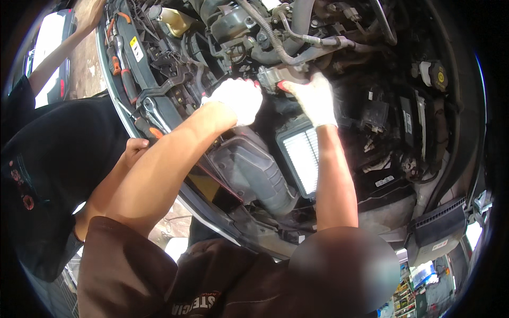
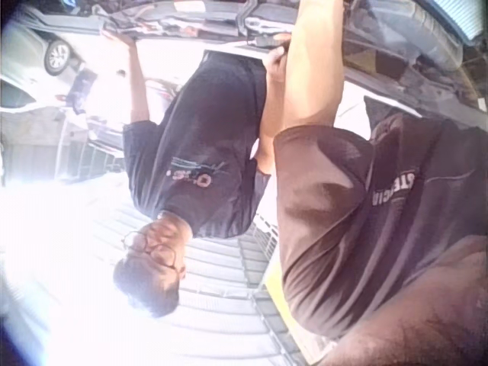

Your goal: The person works on a car engine under the hood, using pliers and a screwdriver to detach and reattach hoses and electrical connectors around the air filter box.

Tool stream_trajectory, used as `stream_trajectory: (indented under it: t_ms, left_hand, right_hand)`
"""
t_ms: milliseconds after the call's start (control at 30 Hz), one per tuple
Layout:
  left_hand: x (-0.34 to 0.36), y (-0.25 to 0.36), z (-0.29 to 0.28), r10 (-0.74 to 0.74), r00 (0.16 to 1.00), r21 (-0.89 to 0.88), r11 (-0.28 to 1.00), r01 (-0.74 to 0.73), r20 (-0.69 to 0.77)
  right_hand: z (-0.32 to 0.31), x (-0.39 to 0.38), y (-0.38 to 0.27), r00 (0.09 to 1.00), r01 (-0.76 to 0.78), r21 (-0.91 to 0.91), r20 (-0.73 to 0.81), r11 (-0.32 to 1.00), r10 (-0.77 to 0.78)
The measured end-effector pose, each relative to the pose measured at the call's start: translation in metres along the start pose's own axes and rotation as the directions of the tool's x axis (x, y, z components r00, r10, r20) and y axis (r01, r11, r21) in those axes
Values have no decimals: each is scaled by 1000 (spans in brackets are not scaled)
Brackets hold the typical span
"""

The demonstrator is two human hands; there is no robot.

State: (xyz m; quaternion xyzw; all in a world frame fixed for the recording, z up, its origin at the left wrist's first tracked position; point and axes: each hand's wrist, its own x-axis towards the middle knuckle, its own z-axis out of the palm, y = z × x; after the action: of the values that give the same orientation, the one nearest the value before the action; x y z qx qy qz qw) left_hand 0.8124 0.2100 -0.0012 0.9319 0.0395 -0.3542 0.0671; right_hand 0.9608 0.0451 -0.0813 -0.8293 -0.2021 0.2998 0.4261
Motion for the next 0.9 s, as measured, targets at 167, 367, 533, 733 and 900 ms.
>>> stream_trajectory:
  t_ms: [167,367,533,733,900]
  left_hand:
    - [11,-3,-4,-95,990,-269,956,121,104]
    - [27,-14,-31,-176,949,-608,734,303,260]
    - [56,-30,-9,-118,947,-773,551,313,299]
    - [53,-31,-27,64,960,-956,134,263,273]
    - [65,-49,3,134,973,-981,65,183,190]
  right_hand:
    - [-22,-6,-6,988,-111,-63,99,992,117]
    - [-32,-3,-3,980,-85,68,184,994,71]
    - [-20,4,24,991,-3,16,135,1000,1]
    - [-30,-5,10,985,-50,49,165,998,41]
    - [-29,-8,6,976,-54,84,216,995,35]
